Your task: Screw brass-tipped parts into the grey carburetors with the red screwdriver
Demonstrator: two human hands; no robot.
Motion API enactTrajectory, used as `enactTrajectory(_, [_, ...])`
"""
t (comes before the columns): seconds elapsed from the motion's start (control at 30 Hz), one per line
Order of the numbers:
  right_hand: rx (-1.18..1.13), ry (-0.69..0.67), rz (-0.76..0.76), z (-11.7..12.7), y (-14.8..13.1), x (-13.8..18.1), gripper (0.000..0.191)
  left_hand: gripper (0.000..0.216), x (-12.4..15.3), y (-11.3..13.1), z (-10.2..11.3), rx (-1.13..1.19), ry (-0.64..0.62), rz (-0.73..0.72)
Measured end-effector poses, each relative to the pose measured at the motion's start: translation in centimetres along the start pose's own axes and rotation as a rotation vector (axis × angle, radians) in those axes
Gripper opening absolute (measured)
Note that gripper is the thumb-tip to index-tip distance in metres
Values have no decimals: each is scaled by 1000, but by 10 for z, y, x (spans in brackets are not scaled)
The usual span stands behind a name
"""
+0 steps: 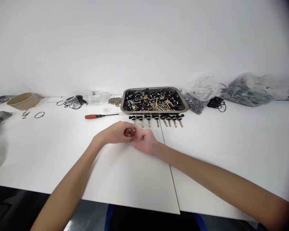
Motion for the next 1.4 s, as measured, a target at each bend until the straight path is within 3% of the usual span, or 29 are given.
enactTrajectory(0.13, [-4, -6, 1, 1, 0, 0, 48, 20, 0, 0, 0, -11, -2, 2])
enactTrajectory(0.57, [-10, 8, -4, 1, 1, 0, 56, 17, 2, -1, 0, 123, 4, 10])
enactTrajectory(1.17, [-9, 23, -2, 1, -1, -1, 50, 29, 1, -1, -1, 25, 0, 18])
enactTrajectory(1.4, [-37, -30, -26, -1, 1, 2, 68, 15, 3, 1, 3, 256, 1, -6])
Point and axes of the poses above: each hand's wrist, its own x-axis away from the middle knuckle, its own z-axis out of the back of the hand, y = z × x, the point moved 4 cm from there along -x, towards the middle knuckle, and after that the axes turned 13 degrees about -z, right-handed, at the moved point
